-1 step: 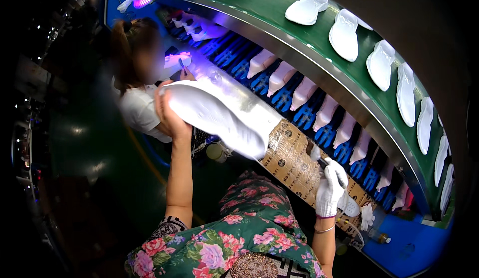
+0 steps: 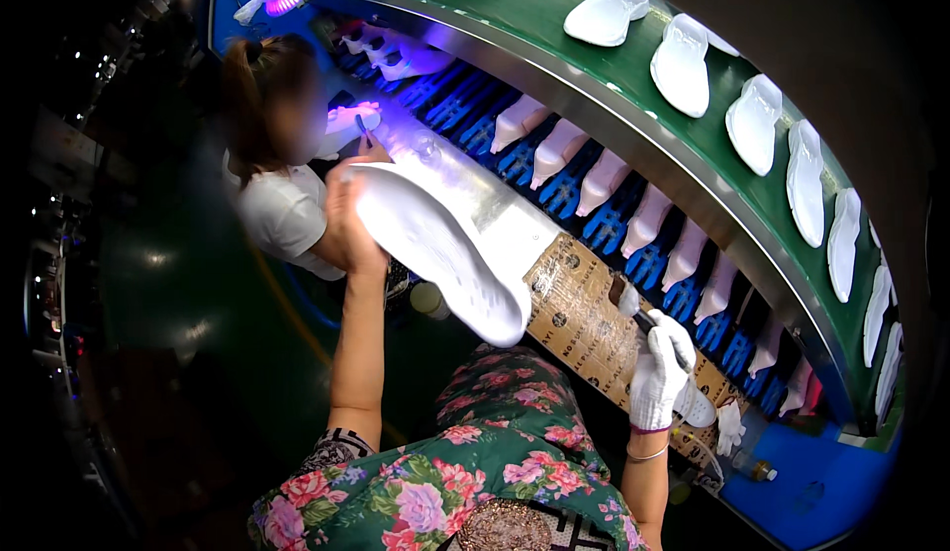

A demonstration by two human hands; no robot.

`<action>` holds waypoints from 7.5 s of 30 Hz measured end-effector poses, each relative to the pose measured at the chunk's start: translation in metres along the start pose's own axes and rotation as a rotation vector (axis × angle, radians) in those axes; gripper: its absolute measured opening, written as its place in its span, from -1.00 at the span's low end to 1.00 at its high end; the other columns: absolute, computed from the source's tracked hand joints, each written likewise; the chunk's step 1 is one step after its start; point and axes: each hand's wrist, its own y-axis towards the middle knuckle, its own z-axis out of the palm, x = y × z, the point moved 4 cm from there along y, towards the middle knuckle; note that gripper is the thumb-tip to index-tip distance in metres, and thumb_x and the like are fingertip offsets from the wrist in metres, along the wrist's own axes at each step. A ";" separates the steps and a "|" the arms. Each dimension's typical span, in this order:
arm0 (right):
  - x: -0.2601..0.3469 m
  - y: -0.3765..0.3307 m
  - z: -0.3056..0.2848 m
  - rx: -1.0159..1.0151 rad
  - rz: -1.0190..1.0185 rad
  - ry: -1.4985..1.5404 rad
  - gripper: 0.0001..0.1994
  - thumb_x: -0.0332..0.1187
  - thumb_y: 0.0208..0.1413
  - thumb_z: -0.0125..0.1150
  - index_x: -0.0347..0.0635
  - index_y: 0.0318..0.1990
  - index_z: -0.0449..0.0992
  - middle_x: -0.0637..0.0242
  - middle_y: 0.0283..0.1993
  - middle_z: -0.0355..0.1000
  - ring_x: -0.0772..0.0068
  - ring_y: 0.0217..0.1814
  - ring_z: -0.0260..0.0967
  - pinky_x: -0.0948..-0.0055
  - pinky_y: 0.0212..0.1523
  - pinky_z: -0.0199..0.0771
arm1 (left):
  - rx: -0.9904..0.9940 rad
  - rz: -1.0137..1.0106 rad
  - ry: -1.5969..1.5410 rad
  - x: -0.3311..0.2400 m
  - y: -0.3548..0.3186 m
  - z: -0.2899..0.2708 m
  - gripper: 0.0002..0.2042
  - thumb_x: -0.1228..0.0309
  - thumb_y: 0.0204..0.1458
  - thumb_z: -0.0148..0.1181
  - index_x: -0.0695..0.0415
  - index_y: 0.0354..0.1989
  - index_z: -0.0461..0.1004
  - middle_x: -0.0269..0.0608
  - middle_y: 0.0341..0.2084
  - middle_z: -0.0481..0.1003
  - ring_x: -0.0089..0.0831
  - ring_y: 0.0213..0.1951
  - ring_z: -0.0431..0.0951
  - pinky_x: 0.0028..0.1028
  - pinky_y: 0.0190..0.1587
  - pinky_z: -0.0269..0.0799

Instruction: The person applies a liquid substance to the inner channel of white shoe outsoles using a small brush, then places the outsoles back onto a conveyor track for curing under ultraviolet lights.

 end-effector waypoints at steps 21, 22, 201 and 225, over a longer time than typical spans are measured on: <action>0.069 -0.037 0.034 0.259 -0.203 -0.473 -0.85 -0.61 -0.06 0.42 -0.33 -0.28 0.64 0.30 -0.31 0.57 0.53 -0.26 0.50 0.54 -0.19 0.50 | 0.764 -1.635 -0.938 0.100 -0.274 0.088 0.07 -0.56 -0.02 -0.39 0.16 0.43 0.09 0.03 0.27 0.32 0.02 0.18 0.44 -0.04 0.28 0.29; 0.070 -0.036 0.034 0.252 -0.211 -0.508 -0.84 -0.60 -0.04 0.42 -0.32 -0.26 0.64 0.31 -0.31 0.57 0.54 -0.25 0.50 0.55 -0.19 0.51 | 0.904 -1.548 -0.918 0.091 -0.271 0.100 0.09 -0.59 -0.04 -0.44 0.16 0.39 0.15 0.06 0.17 0.41 0.10 0.06 0.52 0.02 0.18 0.40; 0.009 -0.009 0.070 0.682 -0.484 -0.785 -0.81 -0.61 -0.14 0.34 -0.28 -0.28 0.61 0.17 -0.26 0.57 0.26 -0.22 0.53 0.38 -0.11 0.49 | 0.814 -1.132 -0.308 0.146 -0.222 0.061 -0.67 0.39 0.29 0.03 0.23 0.18 0.39 0.12 0.00 0.52 -0.12 -0.04 0.61 -0.08 -0.03 0.60; 0.037 -0.032 0.102 0.665 -0.567 -0.832 -0.78 -0.57 -0.17 0.42 -0.09 -0.30 0.67 0.29 -0.27 0.62 0.26 -0.25 0.56 0.38 -0.18 0.52 | 0.412 -1.162 -1.034 0.090 -0.212 0.076 -0.20 0.07 -0.09 0.03 0.27 0.36 0.17 0.15 0.17 0.40 0.05 0.14 0.47 -0.05 0.26 0.33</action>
